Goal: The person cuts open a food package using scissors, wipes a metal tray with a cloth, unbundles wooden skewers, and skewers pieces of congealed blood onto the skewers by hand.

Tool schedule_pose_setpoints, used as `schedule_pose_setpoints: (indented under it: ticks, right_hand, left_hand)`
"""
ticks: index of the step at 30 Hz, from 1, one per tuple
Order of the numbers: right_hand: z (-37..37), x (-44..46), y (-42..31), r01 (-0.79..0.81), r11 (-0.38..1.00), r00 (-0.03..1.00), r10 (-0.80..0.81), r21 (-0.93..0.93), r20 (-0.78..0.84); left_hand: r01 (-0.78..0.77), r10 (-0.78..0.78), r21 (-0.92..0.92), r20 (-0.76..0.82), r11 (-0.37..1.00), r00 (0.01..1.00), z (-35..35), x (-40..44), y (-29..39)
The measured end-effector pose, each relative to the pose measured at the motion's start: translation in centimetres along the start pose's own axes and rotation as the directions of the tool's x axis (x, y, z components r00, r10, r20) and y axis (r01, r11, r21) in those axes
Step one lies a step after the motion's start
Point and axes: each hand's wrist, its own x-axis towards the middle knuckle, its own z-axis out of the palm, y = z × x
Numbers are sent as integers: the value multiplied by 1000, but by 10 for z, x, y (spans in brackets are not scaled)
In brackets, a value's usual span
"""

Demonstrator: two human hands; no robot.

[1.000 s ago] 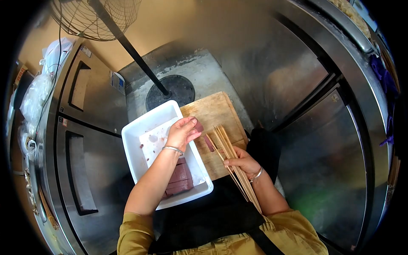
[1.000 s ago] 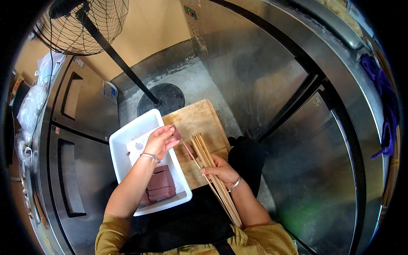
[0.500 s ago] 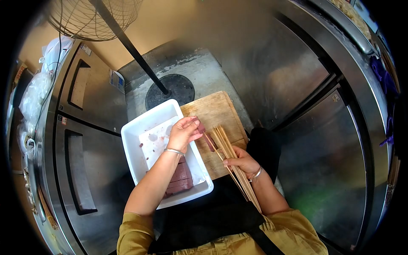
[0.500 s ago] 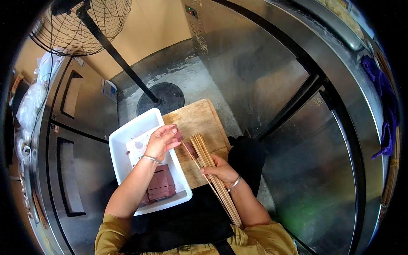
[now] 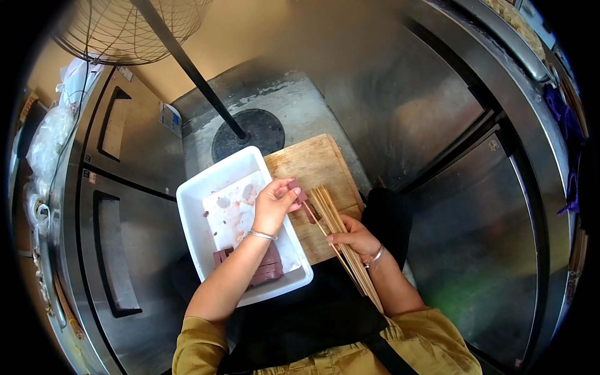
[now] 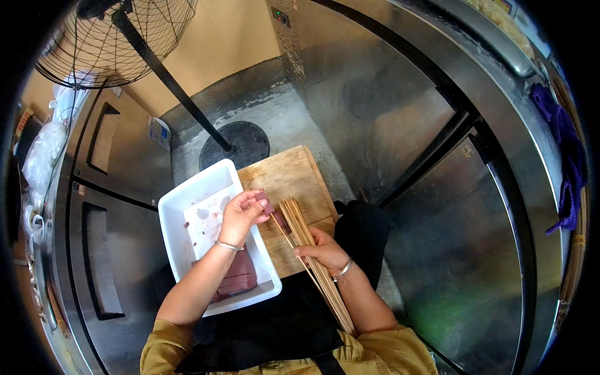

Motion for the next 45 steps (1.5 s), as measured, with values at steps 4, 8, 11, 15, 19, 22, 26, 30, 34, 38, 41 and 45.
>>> schedule_pose_setpoints:
  ticks: [4, 8, 11, 15, 19, 22, 26, 30, 34, 38, 41, 45]
  right_hand:
    - [1, 0, 0, 2, 1000, 1000, -3, -14, -27]
    - [0, 0, 0, 3, 1000, 999, -3, -16, -33]
    - [-2, 0, 1, 8, 1000, 1000, -8, -18, -26]
    - [0, -1, 0, 27, 999, 999, -28, -33, -27]
    - [-3, 2, 3, 27, 998, 999, -28, -52, -33]
    - [-6, 5, 6, 36, 997, 996, -42, -70, -78]
    - [3, 2, 3, 24, 992, 987, -43, -121, -158]
    - [-1, 2, 3, 8, 993, 991, -23, -116, -131]
    - [1, 2, 3, -11, 997, 990, 0, -79, -144]
    - [-7, 4, 4, -42, 998, 993, 36, -53, -112]
    - [-11, 9, 9, -51, 992, 988, 34, -113, -148]
    - [-8, 7, 8, -23, 998, 991, 14, -65, -137]
  left_hand:
    - [15, -15, -1, 13, 1000, 1000, 4, -5, -2]
    - [39, -39, 18, 19, 999, 999, 8, -7, -8]
    - [54, -54, 12, 42, 998, 998, 12, -12, -8]
    - [56, -56, -1, 42, 998, 998, 12, -12, -16]
    - [75, -77, 42, 62, 996, 995, 2, -12, -13]
    - [-84, 83, 126, 14, 988, 996, -18, -17, 5]
    - [-108, 145, 320, -97, 941, 985, -91, -14, 9]
    - [-115, 117, 655, 41, 747, 992, -145, -27, -19]
    - [1, -169, 711, 166, 703, 971, -150, -47, -28]
    - [-108, -95, 635, 278, 765, 956, -156, -51, -42]
    - [-80, -154, 641, 301, 763, 941, -151, -56, -33]
    - [-125, -139, 666, 329, 736, 934, -155, -56, -36]
